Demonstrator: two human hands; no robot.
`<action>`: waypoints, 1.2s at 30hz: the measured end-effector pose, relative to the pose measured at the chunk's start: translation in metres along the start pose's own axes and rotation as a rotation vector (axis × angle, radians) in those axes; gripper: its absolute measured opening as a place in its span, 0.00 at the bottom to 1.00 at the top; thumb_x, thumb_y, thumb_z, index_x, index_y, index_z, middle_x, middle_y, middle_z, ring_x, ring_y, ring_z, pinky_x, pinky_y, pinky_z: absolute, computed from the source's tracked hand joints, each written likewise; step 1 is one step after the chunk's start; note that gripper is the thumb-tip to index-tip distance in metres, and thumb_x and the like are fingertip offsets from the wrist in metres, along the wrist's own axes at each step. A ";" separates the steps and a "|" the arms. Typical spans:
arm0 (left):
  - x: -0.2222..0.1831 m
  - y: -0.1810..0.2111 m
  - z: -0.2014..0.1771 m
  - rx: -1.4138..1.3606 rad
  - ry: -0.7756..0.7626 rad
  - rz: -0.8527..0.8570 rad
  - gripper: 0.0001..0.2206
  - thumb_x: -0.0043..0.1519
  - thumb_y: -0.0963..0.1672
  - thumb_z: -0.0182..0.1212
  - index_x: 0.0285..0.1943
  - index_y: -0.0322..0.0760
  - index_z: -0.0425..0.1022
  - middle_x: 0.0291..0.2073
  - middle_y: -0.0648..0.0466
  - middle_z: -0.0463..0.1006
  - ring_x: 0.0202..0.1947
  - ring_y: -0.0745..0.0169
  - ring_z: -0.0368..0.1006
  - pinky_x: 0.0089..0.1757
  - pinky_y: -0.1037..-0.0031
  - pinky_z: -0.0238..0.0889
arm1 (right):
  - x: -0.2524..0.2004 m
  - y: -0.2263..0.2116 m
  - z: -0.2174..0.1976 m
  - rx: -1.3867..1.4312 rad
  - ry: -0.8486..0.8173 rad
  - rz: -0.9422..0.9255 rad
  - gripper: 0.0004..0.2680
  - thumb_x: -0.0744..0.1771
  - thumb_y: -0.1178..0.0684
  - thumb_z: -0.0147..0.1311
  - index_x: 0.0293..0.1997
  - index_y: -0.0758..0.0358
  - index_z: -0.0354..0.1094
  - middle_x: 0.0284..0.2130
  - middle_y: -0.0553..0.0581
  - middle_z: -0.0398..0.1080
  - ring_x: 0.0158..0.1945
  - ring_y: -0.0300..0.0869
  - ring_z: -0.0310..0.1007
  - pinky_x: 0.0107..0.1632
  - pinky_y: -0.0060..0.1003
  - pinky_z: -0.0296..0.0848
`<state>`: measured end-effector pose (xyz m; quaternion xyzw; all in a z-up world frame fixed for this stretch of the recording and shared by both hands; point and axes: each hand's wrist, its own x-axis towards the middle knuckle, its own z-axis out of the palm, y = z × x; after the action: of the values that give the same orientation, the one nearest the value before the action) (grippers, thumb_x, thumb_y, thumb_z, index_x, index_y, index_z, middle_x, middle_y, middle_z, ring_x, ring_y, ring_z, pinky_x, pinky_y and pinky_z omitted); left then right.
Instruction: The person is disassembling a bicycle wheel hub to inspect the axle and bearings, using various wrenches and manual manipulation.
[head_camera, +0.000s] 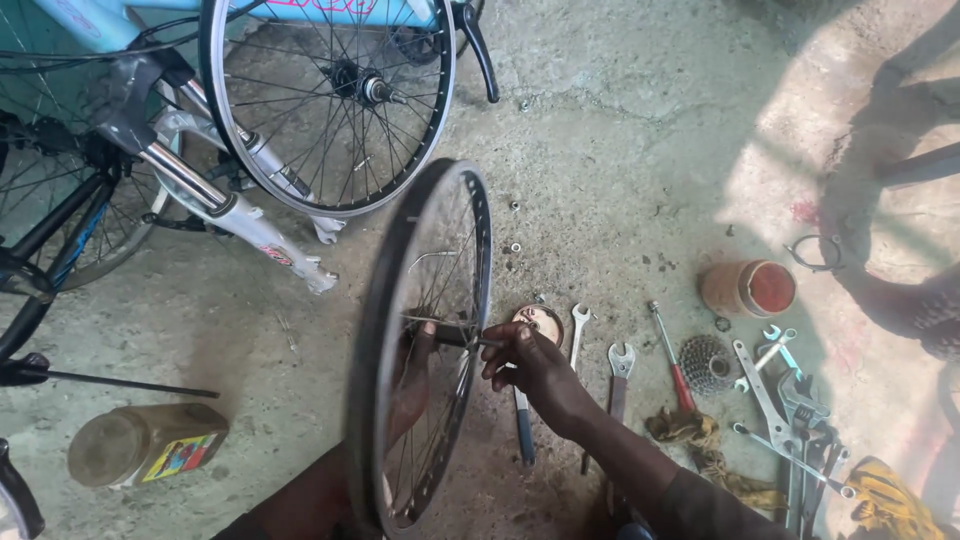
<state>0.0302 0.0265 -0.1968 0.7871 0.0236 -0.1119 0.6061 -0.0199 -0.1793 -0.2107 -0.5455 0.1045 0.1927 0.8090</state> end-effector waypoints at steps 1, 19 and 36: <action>0.001 0.012 -0.002 0.101 -0.038 -0.041 0.12 0.65 0.46 0.59 0.53 0.38 0.76 0.35 0.48 0.83 0.38 0.55 0.80 0.41 0.65 0.73 | 0.003 0.007 -0.001 0.149 0.064 -0.008 0.21 0.71 0.38 0.36 0.57 0.70 0.65 0.38 0.65 0.72 0.41 0.50 0.75 0.41 0.42 0.74; 0.023 -0.001 0.053 0.832 -0.259 0.928 0.21 0.66 0.46 0.54 0.66 0.30 0.69 0.55 0.29 0.73 0.52 0.33 0.73 0.48 0.54 0.70 | 0.007 0.080 -0.062 0.994 0.107 0.421 0.10 0.71 0.52 0.45 0.46 0.70 0.68 0.34 0.67 0.71 0.36 0.56 0.74 0.35 0.36 0.75; 0.055 -0.025 0.075 0.666 -0.273 0.802 0.20 0.67 0.46 0.56 0.67 0.34 0.67 0.56 0.35 0.75 0.57 0.36 0.73 0.48 0.51 0.74 | -0.002 0.085 -0.090 0.774 0.119 0.288 0.06 0.73 0.57 0.48 0.39 0.66 0.64 0.25 0.51 0.59 0.27 0.33 0.62 0.28 0.15 0.68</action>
<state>0.0681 -0.0438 -0.2499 0.8623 -0.3945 0.0254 0.3164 -0.0541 -0.2343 -0.3162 -0.1911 0.2911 0.2184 0.9116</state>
